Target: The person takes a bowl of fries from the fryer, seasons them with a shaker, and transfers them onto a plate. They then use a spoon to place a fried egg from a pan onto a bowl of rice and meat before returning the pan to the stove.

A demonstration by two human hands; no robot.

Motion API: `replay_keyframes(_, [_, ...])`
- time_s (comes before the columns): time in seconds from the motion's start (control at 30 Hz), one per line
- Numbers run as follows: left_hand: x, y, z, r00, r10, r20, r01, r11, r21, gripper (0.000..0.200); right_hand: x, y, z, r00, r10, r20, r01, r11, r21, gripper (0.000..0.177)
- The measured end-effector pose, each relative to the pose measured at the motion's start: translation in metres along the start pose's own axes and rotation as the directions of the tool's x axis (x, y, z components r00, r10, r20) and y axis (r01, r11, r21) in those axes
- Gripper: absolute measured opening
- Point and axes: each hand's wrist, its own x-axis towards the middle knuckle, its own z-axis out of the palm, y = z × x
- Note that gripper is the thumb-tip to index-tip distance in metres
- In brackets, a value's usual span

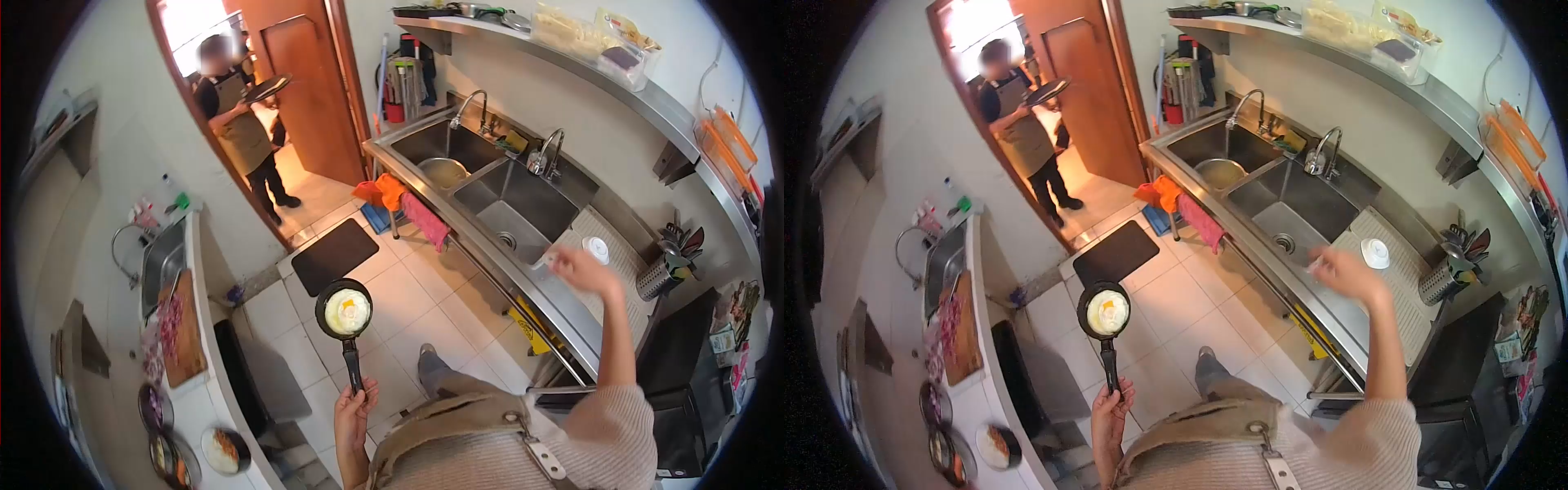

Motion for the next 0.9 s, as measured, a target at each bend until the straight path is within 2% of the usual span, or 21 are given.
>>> replay_keyframes(0.03, [0.018, 0.001, 0.005, 0.999, -0.034, -0.014, 0.034, 0.999, -0.006, 0.033, 0.045, 0.010, -0.020, 0.967, -0.204, -0.150, 0.201, 0.979, -0.037, 0.032])
replay_keyframes(0.07, [0.040, 0.004, 0.012, 1.000, -0.007, -0.007, 0.006, 0.998, -0.060, 0.033, 0.088, 0.008, -0.051, 0.959, -0.232, -0.162, 0.225, 0.973, -0.060, 0.032])
replay_keyframes(0.1, [0.059, 0.011, 0.018, 0.999, -0.046, -0.015, 0.045, 0.998, -0.040, 0.033, 0.129, 0.009, -0.076, 0.959, -0.213, -0.185, 0.202, 0.976, -0.075, 0.033])
replay_keyframes(0.13, [0.079, 0.020, 0.022, 1.000, -0.026, 0.004, 0.027, 0.999, -0.033, 0.033, 0.167, 0.010, -0.092, 0.940, -0.124, -0.319, 0.162, 0.982, 0.098, 0.035])
replay_keyframes(0.17, [0.100, 0.029, 0.028, 1.000, 0.000, 0.029, 0.001, 0.999, -0.036, 0.033, 0.207, 0.005, -0.121, 0.942, -0.185, -0.279, 0.232, 0.962, 0.145, 0.037])
replay_keyframes(0.2, [0.117, 0.038, 0.038, 1.000, 0.003, 0.015, -0.003, 1.000, -0.018, 0.032, 0.237, -0.001, -0.143, 0.916, -0.184, -0.356, 0.215, 0.975, 0.050, 0.037])
replay_keyframes(0.23, [0.133, 0.048, 0.045, 1.000, 0.012, 0.000, -0.012, 1.000, -0.007, 0.032, 0.272, -0.003, -0.162, 0.908, -0.162, -0.385, 0.217, 0.970, 0.105, 0.037])
replay_keyframes(0.33, [0.177, 0.077, 0.063, 0.999, 0.039, -0.033, -0.037, 0.998, 0.055, 0.034, 0.364, -0.014, -0.209, 0.911, -0.219, -0.349, 0.243, 0.970, 0.025, 0.033])
replay_keyframes(0.4, [0.208, 0.093, 0.069, 0.997, 0.058, -0.047, -0.054, 0.995, 0.087, 0.035, 0.415, -0.024, -0.228, 0.853, -0.248, -0.458, 0.156, 0.961, -0.229, 0.033])
replay_keyframes(0.43, [0.222, 0.098, 0.071, 0.996, 0.076, -0.052, -0.070, 0.993, 0.099, 0.035, 0.439, -0.025, -0.235, 0.858, -0.250, -0.449, 0.155, 0.959, -0.239, 0.033])
replay_keyframes(0.5, [0.252, 0.108, 0.079, 0.993, 0.085, -0.084, -0.077, 0.992, 0.096, 0.036, 0.487, -0.020, -0.246, 0.764, -0.336, -0.551, 0.154, 0.924, -0.350, 0.030])
replay_keyframes(0.53, [0.267, 0.111, 0.081, 0.991, 0.092, -0.101, -0.083, 0.992, 0.096, 0.036, 0.516, -0.012, -0.254, 0.766, -0.339, -0.546, 0.151, 0.921, -0.359, 0.030])
replay_keyframes(0.6, [0.297, 0.115, 0.086, 0.985, 0.120, -0.121, -0.110, 0.990, 0.086, 0.036, 0.574, 0.002, -0.276, 0.719, -0.357, -0.596, 0.033, 0.875, -0.484, 0.031])
replay_keyframes(0.63, [0.313, 0.115, 0.086, 0.982, 0.133, -0.135, -0.122, 0.988, 0.091, 0.037, 0.598, 0.005, -0.289, 0.715, -0.373, -0.591, 0.038, 0.865, -0.500, 0.031])
replay_keyframes(0.7, [0.338, 0.118, 0.095, 0.975, 0.145, -0.166, -0.129, 0.986, 0.106, 0.036, 0.626, -0.007, -0.299, 0.737, -0.306, -0.603, -0.002, 0.891, -0.455, 0.032])
replay_keyframes(0.73, [0.353, 0.119, 0.100, 0.975, 0.142, -0.171, -0.127, 0.987, 0.095, 0.036, 0.630, -0.013, -0.302, 0.796, -0.083, -0.600, 0.008, 0.992, -0.126, 0.033])
replay_keyframes(0.83, [0.387, 0.127, 0.115, 0.965, 0.155, -0.213, -0.141, 0.987, 0.082, 0.034, 0.689, 0.005, -0.320, 0.819, -0.051, -0.572, -0.034, 0.990, -0.137, 0.033])
replay_keyframes(0.87, [0.396, 0.129, 0.123, 0.962, 0.158, -0.224, -0.145, 0.987, 0.073, 0.034, 0.724, 0.022, -0.330, 0.814, -0.120, -0.569, -0.036, 0.966, -0.257, 0.033])
replay_keyframes(0.9, [0.406, 0.133, 0.129, 0.958, 0.168, -0.232, -0.157, 0.986, 0.065, 0.033, 0.751, 0.041, -0.343, 0.812, -0.133, -0.568, -0.021, 0.966, -0.257, 0.033])
